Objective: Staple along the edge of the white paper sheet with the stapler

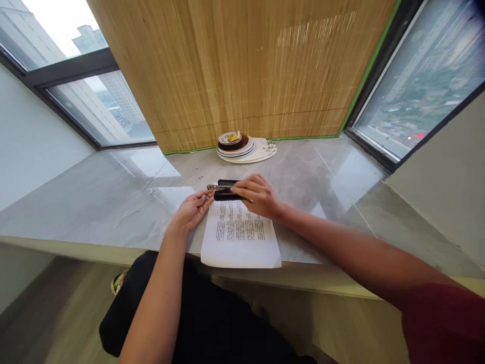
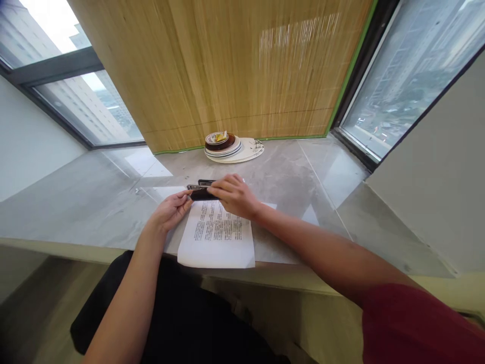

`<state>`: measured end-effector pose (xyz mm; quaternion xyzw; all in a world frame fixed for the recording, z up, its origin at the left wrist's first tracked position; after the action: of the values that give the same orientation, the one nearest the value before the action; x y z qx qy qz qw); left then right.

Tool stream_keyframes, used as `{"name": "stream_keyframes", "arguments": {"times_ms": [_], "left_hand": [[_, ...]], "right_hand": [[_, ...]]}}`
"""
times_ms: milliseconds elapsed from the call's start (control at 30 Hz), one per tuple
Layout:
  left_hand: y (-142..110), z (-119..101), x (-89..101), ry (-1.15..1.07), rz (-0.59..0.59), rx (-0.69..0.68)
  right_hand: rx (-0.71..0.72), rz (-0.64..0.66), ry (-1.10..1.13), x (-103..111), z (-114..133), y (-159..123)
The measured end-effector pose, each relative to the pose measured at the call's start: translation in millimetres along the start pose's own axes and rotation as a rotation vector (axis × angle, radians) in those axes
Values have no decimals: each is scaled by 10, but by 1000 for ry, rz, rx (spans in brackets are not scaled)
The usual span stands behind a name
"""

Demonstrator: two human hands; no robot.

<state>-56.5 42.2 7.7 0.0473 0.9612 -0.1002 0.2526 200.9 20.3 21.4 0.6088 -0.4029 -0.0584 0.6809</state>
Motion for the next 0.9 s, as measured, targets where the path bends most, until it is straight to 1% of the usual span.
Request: {"name": "stream_keyframes", "arguments": {"times_ms": [33, 67, 100, 133, 167, 200, 267, 333, 367, 433, 500, 567, 600, 667, 767, 867, 900], "left_hand": [[8, -17, 13, -10, -24, -33], [12, -38, 22, -19, -43, -71], [11, -62, 24, -25, -57, -109], [2, -88, 17, -28, -62, -146], [-13, -113, 2, -29, -60, -178], [-35, -136, -22, -28, -50, -201], [-95, -169, -91, 3, 8, -224], [-168, -176, -176, 90, 118, -221], [-205, -169, -218, 144, 185, -216], [-274, -131, -291, 238, 331, -188], [-327, -69, -345, 292, 469, -124], [-358, 1, -383, 332, 579, -45], [-365, 31, -396, 347, 613, -19], [-364, 72, -417, 359, 640, -3], [-359, 102, -440, 353, 631, -14], [-376, 112, -453, 372, 633, -4], [-376, 101, -450, 388, 628, -19]], "right_hand": [[-148, -9, 42, -31, -28, -6], [-290, 13, 90, -71, -58, -18], [-407, 57, 135, -115, -87, -35], [-495, 106, 168, -158, -114, -55], [-551, 154, 187, -195, -137, -74], [-577, 192, 195, -222, -156, -88], [-582, 233, 191, -235, -173, -92], [-556, 217, 168, -187, -145, -55], [-511, 179, 156, -142, -106, -21], [-341, 80, 155, -43, 18, 59], [-107, 12, 192, 25, 169, 115], [61, 1, 218, 37, 282, 127], [100, 6, 216, 26, 312, 121], [104, 15, 205, -9, 328, 103], [84, 22, 207, -46, 325, 91], [97, -4, 219, -47, 330, 101], [85, -8, 229, -44, 307, 103]]}}
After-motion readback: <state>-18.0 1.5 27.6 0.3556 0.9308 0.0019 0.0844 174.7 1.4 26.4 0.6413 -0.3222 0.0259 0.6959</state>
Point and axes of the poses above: each hand's wrist, its own y-axis towards the middle knuckle, its own x-axis out of the back of the hand, z = x × y, the point moved 2 cm from there along y, towards the middle knuckle, and after that the axes turned 13 degrees about -y, right-handed, at the moved point
